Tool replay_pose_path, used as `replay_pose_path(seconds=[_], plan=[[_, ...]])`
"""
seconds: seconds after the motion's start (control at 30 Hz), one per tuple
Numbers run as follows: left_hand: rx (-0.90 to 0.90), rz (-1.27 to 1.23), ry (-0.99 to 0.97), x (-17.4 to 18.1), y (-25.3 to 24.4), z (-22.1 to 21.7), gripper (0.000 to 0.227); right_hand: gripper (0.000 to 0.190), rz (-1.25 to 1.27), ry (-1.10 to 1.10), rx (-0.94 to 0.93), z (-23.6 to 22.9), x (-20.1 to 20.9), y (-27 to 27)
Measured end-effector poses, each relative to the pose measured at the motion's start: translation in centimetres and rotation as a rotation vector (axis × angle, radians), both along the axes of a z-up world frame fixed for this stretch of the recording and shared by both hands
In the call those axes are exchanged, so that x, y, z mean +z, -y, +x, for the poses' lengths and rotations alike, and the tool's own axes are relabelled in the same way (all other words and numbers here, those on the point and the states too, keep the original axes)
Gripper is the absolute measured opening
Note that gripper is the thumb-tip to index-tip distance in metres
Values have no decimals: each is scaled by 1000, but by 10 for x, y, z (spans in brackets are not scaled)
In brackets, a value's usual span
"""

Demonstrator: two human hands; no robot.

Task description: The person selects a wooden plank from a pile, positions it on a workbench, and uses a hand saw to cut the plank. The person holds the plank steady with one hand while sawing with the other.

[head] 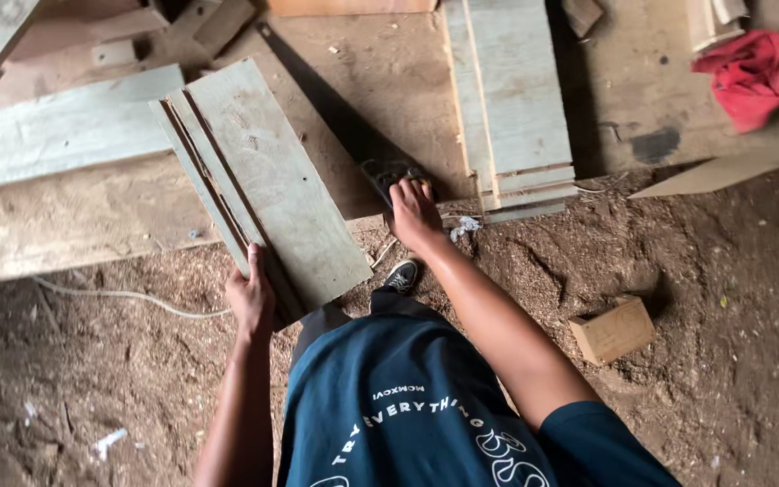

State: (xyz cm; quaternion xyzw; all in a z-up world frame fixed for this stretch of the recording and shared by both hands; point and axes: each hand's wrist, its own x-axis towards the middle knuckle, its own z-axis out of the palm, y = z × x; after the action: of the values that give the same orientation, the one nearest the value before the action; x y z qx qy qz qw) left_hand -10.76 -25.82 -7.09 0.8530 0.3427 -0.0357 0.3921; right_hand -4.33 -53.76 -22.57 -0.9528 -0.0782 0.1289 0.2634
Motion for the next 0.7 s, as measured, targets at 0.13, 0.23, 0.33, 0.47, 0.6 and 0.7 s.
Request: replay_pose_path(seconds=[0.13,0.23,0.33,0.47,0.6,0.7], plan=[[92,-24,-65,9,4,-13,44,58,250,-54,15,19,8,-3],[135,-67,-86,2,4,-21,50,48,335,199,22,14,18,6],[75,-111,-11,-11,2,-23,60,43,466,356,-31,-8,27,23],[56,-104,-48,-33,7,-11,65,17,537,310,-125,-53,28,61],[50,-86,-16,-60,16,8,64,5,596,251,-274,-120,0,99],[29,-58,-48,-80,21,27,66,5,540,146,-324,-170,-40,116]])
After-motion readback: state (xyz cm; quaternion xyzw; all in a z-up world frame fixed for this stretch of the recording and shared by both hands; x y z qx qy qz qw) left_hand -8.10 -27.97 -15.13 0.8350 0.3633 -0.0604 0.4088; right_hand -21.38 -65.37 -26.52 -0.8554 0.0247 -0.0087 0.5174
